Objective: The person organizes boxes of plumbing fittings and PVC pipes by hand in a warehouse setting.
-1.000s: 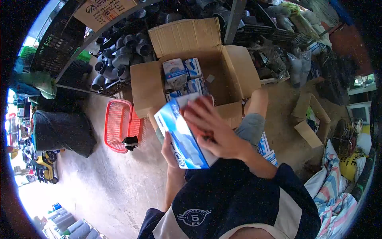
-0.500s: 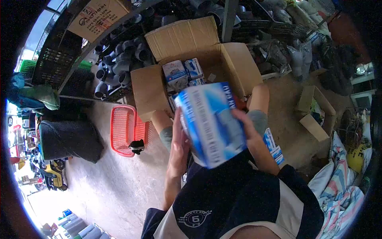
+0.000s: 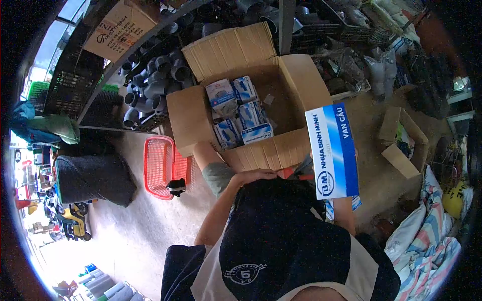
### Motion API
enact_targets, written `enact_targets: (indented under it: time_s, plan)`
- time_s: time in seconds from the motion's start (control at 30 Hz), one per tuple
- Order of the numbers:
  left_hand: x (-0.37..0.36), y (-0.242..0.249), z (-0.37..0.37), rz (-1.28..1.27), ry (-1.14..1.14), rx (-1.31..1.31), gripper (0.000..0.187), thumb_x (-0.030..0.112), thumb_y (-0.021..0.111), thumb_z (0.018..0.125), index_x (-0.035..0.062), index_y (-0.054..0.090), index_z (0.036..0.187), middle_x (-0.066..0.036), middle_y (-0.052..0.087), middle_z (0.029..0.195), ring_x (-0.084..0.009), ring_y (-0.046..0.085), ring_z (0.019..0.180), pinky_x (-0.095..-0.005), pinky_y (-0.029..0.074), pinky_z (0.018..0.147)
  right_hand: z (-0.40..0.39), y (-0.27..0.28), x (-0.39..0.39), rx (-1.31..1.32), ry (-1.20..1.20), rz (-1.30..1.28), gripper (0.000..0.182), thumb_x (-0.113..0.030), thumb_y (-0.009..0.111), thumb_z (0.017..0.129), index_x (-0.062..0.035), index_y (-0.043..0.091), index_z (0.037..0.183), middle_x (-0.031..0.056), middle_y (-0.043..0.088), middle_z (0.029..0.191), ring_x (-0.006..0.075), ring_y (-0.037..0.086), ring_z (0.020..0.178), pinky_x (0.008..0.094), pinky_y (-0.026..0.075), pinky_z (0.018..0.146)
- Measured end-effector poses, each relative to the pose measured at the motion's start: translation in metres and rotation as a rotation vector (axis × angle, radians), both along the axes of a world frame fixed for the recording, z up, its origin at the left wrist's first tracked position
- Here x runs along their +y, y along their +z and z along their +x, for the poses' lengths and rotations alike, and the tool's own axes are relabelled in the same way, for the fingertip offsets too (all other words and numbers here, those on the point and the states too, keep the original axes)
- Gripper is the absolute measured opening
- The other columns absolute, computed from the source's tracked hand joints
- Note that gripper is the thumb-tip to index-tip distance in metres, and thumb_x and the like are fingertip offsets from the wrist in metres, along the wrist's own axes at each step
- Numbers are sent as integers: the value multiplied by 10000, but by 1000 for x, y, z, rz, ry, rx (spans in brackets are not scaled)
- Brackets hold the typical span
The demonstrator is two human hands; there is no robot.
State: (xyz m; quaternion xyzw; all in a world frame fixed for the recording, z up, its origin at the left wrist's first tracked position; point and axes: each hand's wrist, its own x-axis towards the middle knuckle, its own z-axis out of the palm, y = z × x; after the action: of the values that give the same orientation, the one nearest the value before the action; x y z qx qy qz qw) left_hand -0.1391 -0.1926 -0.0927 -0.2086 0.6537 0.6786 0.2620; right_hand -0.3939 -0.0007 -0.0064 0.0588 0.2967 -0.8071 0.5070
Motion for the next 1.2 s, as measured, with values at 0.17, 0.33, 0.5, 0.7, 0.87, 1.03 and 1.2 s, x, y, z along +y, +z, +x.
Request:
enact_targets:
  time_s: [0.17, 0.33, 0.5, 0.7, 0.87, 1.03, 1.2]
  plan:
    - [7, -32, 8, 21, -41, 58, 618, 500, 535, 956, 57, 508, 1387, -124, 520, 1406, -249, 447, 1308, -319, 276, 1129, -3, -34, 14, 9, -126, 41, 457, -295, 584, 932, 42, 586, 1241, 205, 672, 1150, 230, 714, 902, 351, 605, 782]
    - [2, 25, 11, 54, -35, 87, 596, 446, 558, 961, 13, 495, 1365, -163, 531, 1363, -261, 448, 1299, -324, 293, 1122, 11, -3, 5, -110, -14, -101, 442, -284, 571, 938, 50, 588, 1227, 202, 688, 1126, 227, 729, 875, 315, 623, 717]
    - [4, 57, 28, -72, -37, -32, 589, 497, 540, 956, 65, 500, 1355, -137, 517, 1384, -266, 449, 1310, -353, 315, 1117, 12, 0, -1, -211, 57, -184, 468, -272, 567, 942, 88, 561, 1241, 244, 685, 1091, 258, 735, 843, 332, 634, 684]
    - [7, 59, 70, -124, 30, -51, 572, 526, 558, 940, 154, 504, 1372, -105, 473, 1446, -267, 413, 1353, -367, 299, 1131, 22, 9, -11, -213, 69, -195, 476, -274, 565, 947, 96, 554, 1246, 255, 678, 1102, 265, 734, 853, 348, 637, 688]
    - [16, 103, 91, -87, 160, -186, 552, 511, 567, 943, 185, 505, 1384, -96, 455, 1463, -269, 397, 1368, -370, 253, 1153, 23, 7, -14, -193, 99, -160, 466, -304, 555, 954, 62, 574, 1242, 228, 688, 1099, 250, 733, 847, 334, 633, 693]
    - [39, 111, 132, -61, 354, -261, 570, 531, 570, 921, 191, 511, 1375, -110, 540, 1345, -246, 456, 1279, -352, 311, 1089, 22, 8, -19, -128, 95, -70, 401, -280, 550, 965, 23, 610, 1221, 189, 703, 1092, 219, 733, 847, 300, 617, 668]
    - [70, 129, 167, 44, 630, -314, 543, 459, 584, 925, 136, 508, 1356, -108, 547, 1288, -225, 474, 1227, -324, 332, 1061, 25, 22, -26, -114, 88, 118, 415, -304, 554, 968, 22, 616, 1219, 169, 698, 1130, 189, 728, 862, 276, 601, 710]
